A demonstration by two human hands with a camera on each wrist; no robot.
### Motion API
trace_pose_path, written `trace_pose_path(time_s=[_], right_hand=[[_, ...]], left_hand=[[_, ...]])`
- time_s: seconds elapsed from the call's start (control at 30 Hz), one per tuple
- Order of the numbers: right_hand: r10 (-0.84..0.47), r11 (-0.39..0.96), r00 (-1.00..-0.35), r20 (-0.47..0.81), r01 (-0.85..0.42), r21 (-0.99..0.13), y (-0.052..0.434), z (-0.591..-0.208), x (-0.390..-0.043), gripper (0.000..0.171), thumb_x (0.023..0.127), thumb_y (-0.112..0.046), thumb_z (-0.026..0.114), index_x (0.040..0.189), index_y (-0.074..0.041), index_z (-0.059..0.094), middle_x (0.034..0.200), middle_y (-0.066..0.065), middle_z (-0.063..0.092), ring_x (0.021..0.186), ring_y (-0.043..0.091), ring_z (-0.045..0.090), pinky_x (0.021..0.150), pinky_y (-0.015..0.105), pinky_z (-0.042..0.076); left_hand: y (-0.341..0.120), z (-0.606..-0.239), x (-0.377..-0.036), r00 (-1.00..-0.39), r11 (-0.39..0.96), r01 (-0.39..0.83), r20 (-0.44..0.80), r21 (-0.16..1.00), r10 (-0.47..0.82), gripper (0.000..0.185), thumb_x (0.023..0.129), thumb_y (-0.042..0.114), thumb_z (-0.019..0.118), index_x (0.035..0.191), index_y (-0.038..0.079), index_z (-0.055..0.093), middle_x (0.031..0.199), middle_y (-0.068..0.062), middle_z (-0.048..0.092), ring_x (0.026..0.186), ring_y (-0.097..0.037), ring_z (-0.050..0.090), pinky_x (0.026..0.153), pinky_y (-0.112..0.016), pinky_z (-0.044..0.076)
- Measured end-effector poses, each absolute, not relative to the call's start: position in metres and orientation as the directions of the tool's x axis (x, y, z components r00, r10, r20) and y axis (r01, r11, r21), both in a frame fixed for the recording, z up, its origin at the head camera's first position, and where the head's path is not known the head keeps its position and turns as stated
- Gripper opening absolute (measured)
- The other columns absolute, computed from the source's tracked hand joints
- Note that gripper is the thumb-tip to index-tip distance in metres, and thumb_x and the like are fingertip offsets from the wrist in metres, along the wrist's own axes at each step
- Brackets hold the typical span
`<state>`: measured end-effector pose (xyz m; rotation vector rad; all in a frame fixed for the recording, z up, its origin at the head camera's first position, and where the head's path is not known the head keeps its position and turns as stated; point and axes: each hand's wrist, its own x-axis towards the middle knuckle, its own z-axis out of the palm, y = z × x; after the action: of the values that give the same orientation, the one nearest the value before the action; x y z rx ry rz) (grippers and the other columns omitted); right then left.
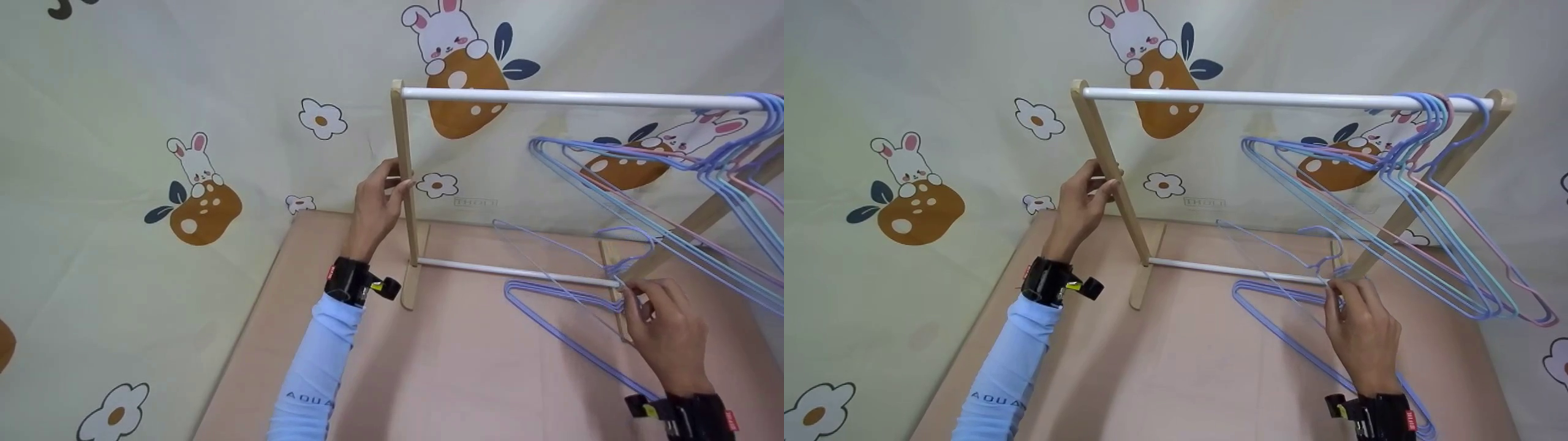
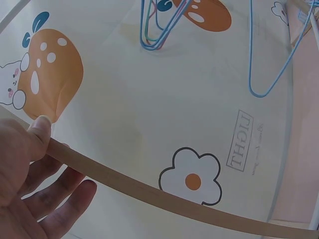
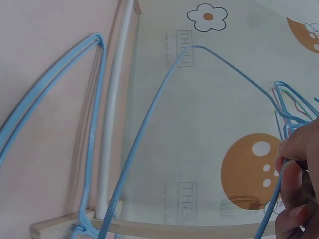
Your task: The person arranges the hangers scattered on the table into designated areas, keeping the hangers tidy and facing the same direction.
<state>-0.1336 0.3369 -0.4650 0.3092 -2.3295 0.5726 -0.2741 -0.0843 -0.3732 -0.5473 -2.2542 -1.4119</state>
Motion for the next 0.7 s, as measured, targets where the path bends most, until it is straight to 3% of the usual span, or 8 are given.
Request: trace_pose_path(time_s=[0.43, 0.7], right_hand=[[-0.037, 0.83, -0.629, 0.777, -0.452, -0.327, 0.337, -0.447, -0.138, 0.022, 0.075, 0.009, 0.071, 0.096, 0.004, 0.067, 0.09, 0.015, 0.061, 0.063, 0.013, 0.045, 0.056, 0.01, 0.032], [0.009, 0.818, -0.575, 0.818, -0.466, -0.337, 0.327, -0.424, -0.134, 0.02, 0.074, 0.014, 0.07, 0.092, 0.007, 0.068, 0.086, 0.018, 0.062, 0.064, 0.005, 0.045, 0.06, 0.006, 0.031]], left_hand=[[-0.085, -0.372, -0.274, -0.84, 0.415, 0.525, 0.531, 0.743, 0.111, 0.029, 0.094, 0.018, 0.057, 0.121, 0.006, 0.055, 0.104, -0.003, 0.06, 0.096, -0.015, 0.061, 0.076, -0.023, 0.053], [-0.085, -0.372, -0.274, -0.841, 0.414, 0.524, 0.53, 0.744, 0.113, 0.031, 0.094, 0.019, 0.057, 0.122, 0.005, 0.055, 0.105, -0.004, 0.06, 0.097, -0.015, 0.06, 0.076, -0.022, 0.053]])
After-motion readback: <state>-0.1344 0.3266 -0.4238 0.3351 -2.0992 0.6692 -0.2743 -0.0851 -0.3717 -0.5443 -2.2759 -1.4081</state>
